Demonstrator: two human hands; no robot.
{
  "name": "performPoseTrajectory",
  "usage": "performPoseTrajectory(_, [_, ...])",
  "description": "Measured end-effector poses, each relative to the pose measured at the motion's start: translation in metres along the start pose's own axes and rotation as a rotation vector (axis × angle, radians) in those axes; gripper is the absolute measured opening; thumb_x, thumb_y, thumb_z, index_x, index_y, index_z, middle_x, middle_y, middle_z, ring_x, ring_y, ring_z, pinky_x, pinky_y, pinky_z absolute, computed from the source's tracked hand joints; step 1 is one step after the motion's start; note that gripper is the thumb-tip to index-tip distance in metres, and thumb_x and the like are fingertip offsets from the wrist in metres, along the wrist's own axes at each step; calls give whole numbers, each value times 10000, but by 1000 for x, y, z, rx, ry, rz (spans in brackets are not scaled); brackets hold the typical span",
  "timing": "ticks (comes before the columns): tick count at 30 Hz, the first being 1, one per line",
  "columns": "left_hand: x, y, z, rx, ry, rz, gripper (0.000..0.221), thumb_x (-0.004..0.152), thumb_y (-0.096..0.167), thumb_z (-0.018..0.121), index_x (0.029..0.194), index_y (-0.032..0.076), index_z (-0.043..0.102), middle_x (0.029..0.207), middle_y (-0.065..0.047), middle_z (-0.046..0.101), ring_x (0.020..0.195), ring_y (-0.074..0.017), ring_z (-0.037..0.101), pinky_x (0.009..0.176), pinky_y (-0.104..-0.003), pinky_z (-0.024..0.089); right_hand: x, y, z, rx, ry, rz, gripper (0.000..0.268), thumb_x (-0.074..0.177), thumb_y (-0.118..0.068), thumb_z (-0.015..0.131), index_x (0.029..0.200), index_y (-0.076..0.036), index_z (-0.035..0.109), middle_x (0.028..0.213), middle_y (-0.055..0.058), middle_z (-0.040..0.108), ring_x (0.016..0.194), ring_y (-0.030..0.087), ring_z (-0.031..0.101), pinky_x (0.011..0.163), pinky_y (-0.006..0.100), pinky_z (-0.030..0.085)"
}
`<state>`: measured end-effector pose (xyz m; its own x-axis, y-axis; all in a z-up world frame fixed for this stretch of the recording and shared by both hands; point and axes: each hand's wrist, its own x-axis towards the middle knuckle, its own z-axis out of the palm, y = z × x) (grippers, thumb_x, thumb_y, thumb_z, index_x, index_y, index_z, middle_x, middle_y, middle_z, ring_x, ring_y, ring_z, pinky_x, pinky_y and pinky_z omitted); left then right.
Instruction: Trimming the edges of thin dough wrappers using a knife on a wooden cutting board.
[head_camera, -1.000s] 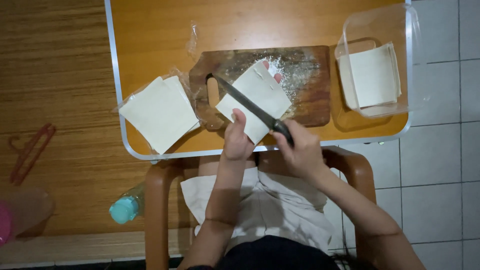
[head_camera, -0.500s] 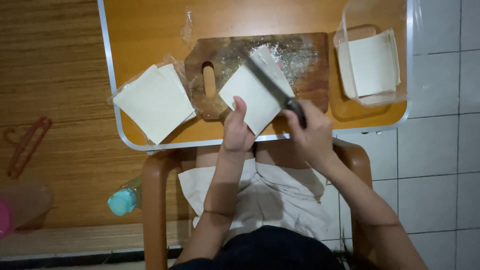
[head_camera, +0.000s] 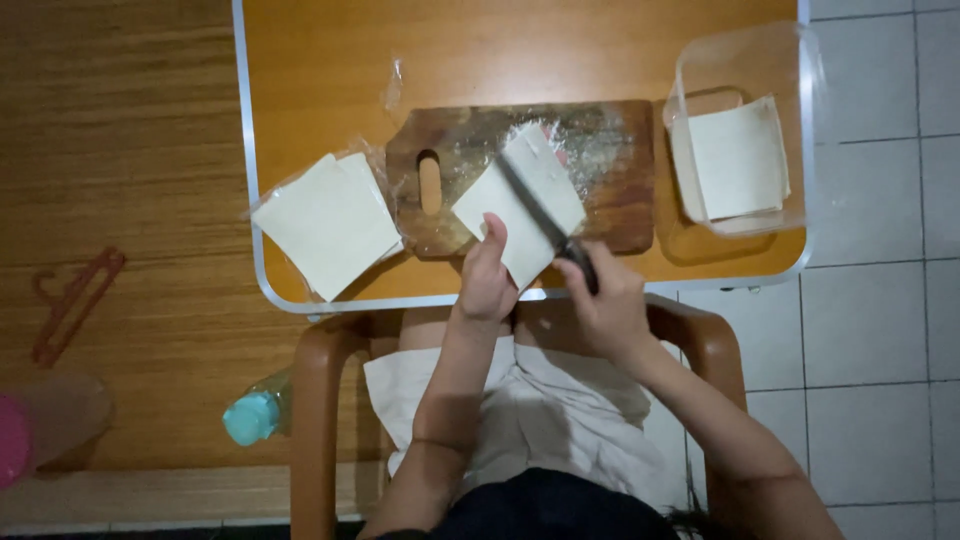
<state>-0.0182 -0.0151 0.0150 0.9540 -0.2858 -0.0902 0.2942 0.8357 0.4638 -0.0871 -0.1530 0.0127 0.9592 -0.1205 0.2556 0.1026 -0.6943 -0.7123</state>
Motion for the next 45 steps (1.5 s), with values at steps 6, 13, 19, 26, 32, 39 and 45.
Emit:
performPoseTrajectory(6, [-1,12,-2,11,-5,6,531,1111,373,413,1357,-68,578,1321,-234,626,1245,-304,599,1168,-558,388,19,-9,-14,49,-1,34,279,1067,-347,587,981,-93,664,626,93,587,562,287,640,575,355,503])
performPoseTrajectory(13, [2,25,5,33,-30,35,567,1119,390,371,1407,-72,529,1372,-211,590,1294,-292,554,1184,-554,370,2,-9,2,67,-80,45,271,1043,-380,594,984,-123,659,602,73,582,533,270,634,551,341,496])
performPoseTrajectory(19, [1,17,-11,88,-26,37,589,1106,401,335,1424,-66,502,1411,-243,558,1300,-335,552,1176,-594,353,10,-12,0,28,-5,50,259,1052,-356,586,1029,-115,680,633,107,613,567,306,660,574,368,507])
performPoseTrajectory(26, [4,15,-23,70,-1,13,590,1093,399,324,1419,-58,505,1399,-259,564,1281,-343,565,1163,-598,368,12,0,5,-36,-30,24,254,1022,-354,631,1081,-112,678,700,143,668,650,363,710,615,405,558])
performPoseTrajectory(32, [9,17,-1,49,28,24,577,1111,382,364,1417,-86,509,1393,-238,569,1304,-308,538,1173,-558,377,2,3,15,-35,-55,46,282,1017,-388,634,1094,-119,673,712,146,668,677,370,714,617,428,553])
performPoseTrajectory(39, [10,3,-35,48,-48,6,553,1108,386,365,1411,-46,529,1395,-232,573,1308,-322,538,1176,-586,369,22,-3,-5,-59,-31,1,258,1061,-340,590,1031,-93,658,636,131,610,597,353,672,578,389,524])
performPoseTrajectory(45, [11,14,-26,55,-16,-7,555,1114,371,369,1427,-67,502,1406,-244,558,1318,-319,530,1173,-585,368,18,5,5,-141,-64,-48,265,1036,-331,635,1080,-71,660,678,176,645,646,401,692,584,460,527])
